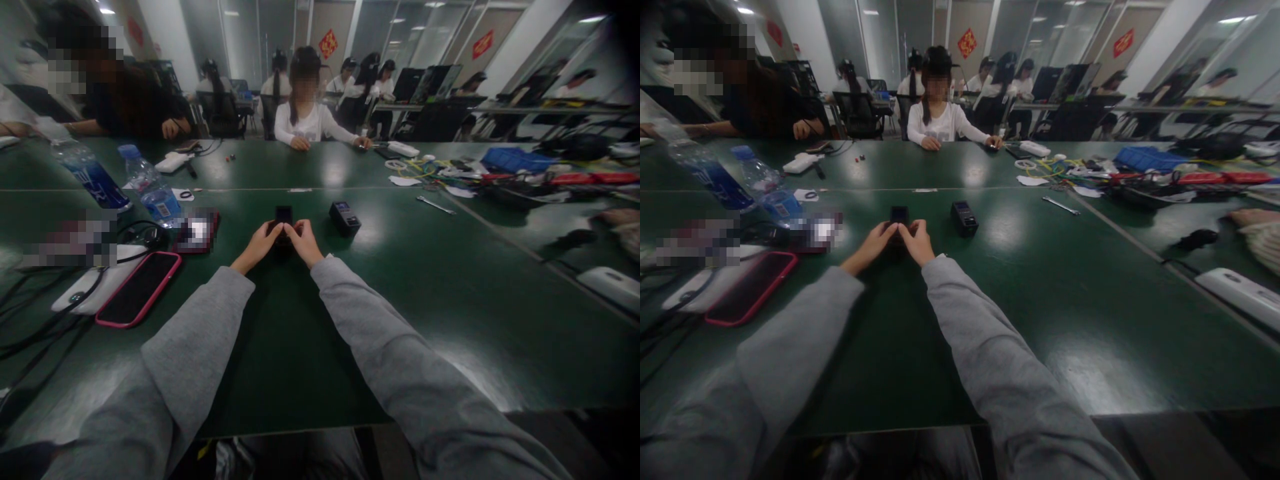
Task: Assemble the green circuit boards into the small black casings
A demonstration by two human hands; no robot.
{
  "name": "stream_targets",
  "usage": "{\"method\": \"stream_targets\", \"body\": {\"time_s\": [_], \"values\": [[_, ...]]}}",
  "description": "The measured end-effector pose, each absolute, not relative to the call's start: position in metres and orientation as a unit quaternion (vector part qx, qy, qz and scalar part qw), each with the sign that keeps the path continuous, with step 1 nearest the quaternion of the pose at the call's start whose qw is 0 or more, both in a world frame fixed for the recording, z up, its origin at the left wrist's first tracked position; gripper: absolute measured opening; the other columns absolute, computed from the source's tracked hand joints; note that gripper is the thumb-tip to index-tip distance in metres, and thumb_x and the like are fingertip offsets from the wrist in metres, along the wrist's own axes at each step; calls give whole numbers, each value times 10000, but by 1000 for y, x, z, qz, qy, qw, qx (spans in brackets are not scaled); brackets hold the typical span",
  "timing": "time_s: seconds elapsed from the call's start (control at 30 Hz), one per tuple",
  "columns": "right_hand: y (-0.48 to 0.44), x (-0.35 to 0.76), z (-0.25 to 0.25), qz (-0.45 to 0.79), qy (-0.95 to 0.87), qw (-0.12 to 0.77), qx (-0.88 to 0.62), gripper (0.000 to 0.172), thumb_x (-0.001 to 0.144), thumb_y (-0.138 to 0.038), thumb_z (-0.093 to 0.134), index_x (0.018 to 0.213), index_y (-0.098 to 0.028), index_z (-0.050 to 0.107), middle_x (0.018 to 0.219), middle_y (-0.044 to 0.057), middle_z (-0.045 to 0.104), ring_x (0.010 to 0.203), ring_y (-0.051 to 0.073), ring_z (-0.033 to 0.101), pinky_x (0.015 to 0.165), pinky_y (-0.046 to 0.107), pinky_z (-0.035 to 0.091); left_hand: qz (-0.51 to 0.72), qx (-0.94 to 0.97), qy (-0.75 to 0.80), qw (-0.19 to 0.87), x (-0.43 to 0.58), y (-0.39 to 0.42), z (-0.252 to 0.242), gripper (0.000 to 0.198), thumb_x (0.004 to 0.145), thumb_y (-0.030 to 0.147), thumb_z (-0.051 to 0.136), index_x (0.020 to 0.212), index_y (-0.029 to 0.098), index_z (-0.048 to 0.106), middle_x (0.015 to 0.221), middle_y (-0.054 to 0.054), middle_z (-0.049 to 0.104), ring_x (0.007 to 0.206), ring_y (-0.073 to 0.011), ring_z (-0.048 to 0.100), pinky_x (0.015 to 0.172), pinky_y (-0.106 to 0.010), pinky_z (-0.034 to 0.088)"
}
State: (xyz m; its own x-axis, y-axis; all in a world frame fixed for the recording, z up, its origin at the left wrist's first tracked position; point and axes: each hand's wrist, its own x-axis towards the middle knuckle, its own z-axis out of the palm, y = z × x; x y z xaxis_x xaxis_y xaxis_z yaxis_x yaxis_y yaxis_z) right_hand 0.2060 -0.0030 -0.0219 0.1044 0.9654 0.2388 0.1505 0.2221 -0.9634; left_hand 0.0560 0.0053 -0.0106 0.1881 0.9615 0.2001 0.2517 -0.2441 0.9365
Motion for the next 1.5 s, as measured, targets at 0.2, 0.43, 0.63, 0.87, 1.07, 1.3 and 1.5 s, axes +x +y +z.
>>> {"method": "stream_targets", "body": {"time_s": [0.2, 0.43, 0.63, 0.87, 1.07, 1.3, 1.5], "values": [[-5, 207, -21, 367, -564, 540, -505, 439, 772, -601, 596, 922, -235, 407, 859, -11, 521, 815, 158, 545, 786, 337, 434, 435, 651, 467, 411, 56, 4, -9, 551, 874, 546, 525, 1237, 134, 575, 1262, -151, 628, 1135, -244, 603, 1014, -402, 444], [-7, 206, -19, 361, -567, 538, -509, 438, 782, -603, 584, 926, -236, 395, 871, -9, 522, 816, 155, 544, 781, 327, 436, 427, 656, 474, 402, 56, 3, -7, 556, 880, 548, 509, 1247, 134, 567, 1266, -149, 625, 1137, -242, 599, 1024, -406, 435], [-11, 206, -15, 361, -569, 536, -508, 431, 792, -598, 576, 940, -236, 395, 899, 3, 532, 857, 165, 553, 817, 333, 435, 429, 658, 463, 412, 56, 2, -7, 555, 885, 550, 502, 1248, 136, 568, 1277, -149, 617, 1143, -242, 595, 1022, -410, 438], [-9, 206, -17, 351, -573, 536, -511, 446, 783, -613, 573, 941, -239, 388, 893, 4, 525, 848, 169, 544, 815, 337, 421, 426, 663, 469, 399, 56, 1, -6, 549, 889, 550, 493, 1245, 138, 566, 1255, -150, 628, 1124, -246, 603, 1009, -405, 446], [-10, 206, -16, 344, -581, 532, -512, 423, 805, -595, 556, 943, -238, 378, 881, 1, 519, 832, 167, 542, 811, 342, 426, 431, 668, 459, 397, 57, 0, -6, 565, 894, 554, 481, 1255, 127, 555, 1292, -155, 609, 1165, -240, 582, 1023, -397, 433], [-13, 207, -13, 350, -587, 523, -509, 410, 826, -590, 543, 957, -240, 374, 907, 6, 529, 847, 172, 555, 808, 345, 433, 419, 667, 466, 403, 57, -4, -2, 549, 902, 547, 471, 1257, 137, 558, 1281, -147, 616, 1148, -240, 593, 1022, -397, 439], [-15, 206, -10, 355, -584, 520, -513, 408, 824, -587, 554, 953, -240, 383, 915, 12, 533, 859, 173, 553, 816, 351, 430, 420, 661, 473, 404, 57, -3, -3, 541, 898, 552, 475, 1252, 153, 566, 1282, -142, 616, 1138, -241, 596, 1024, -409, 438]]}}
